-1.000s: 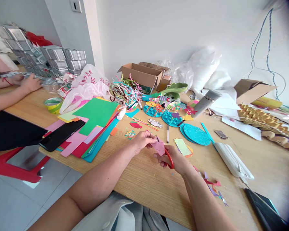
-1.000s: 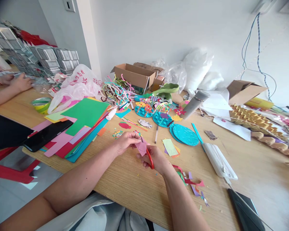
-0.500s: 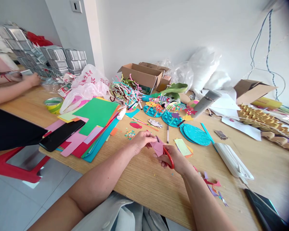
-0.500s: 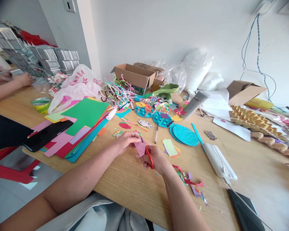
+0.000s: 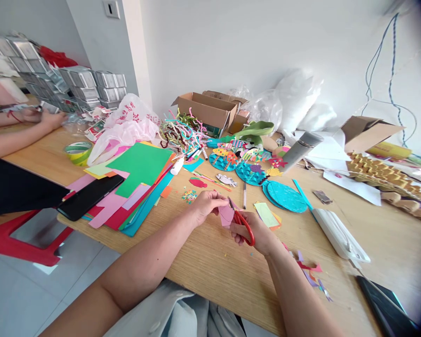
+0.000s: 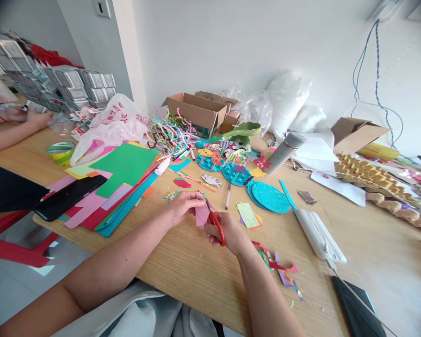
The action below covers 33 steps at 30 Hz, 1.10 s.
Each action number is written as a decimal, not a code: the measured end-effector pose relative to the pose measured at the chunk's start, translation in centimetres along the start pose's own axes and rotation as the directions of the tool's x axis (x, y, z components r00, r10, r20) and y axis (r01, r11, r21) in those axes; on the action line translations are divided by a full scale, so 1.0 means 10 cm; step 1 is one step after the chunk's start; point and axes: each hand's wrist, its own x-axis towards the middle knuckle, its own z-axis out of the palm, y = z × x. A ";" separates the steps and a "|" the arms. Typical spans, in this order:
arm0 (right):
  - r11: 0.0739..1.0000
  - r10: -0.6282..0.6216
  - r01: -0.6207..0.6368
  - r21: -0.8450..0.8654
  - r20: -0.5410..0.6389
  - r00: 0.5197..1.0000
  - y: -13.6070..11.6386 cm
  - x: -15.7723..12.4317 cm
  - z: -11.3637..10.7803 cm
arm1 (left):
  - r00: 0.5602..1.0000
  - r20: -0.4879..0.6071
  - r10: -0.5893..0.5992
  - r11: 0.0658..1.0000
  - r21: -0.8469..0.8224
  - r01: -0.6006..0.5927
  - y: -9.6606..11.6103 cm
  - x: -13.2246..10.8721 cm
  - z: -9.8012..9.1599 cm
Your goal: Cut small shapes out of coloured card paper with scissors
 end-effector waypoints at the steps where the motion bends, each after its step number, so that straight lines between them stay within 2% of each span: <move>1: 1.000 -0.009 0.009 0.005 0.007 1.000 0.01 0.00 0.00 | 1.000 0.002 -0.003 1.000 -0.008 0.003 0.00 0.00 0.00; 8: 0.997 -0.077 0.076 0.019 0.073 0.994 0.02 0.01 -0.03 | 1.000 0.023 0.000 1.000 -0.015 0.001 0.02 -0.01 -0.02; 19: 0.994 -0.106 0.108 -0.007 0.138 0.985 0.01 -0.05 -0.08 | 0.998 0.067 0.015 0.999 0.038 -0.018 0.03 -0.01 -0.05; 33: 0.994 -0.103 0.106 -0.019 0.124 0.987 0.01 -0.05 -0.08 | 0.998 0.063 0.029 0.993 0.109 -0.035 0.01 0.00 -0.05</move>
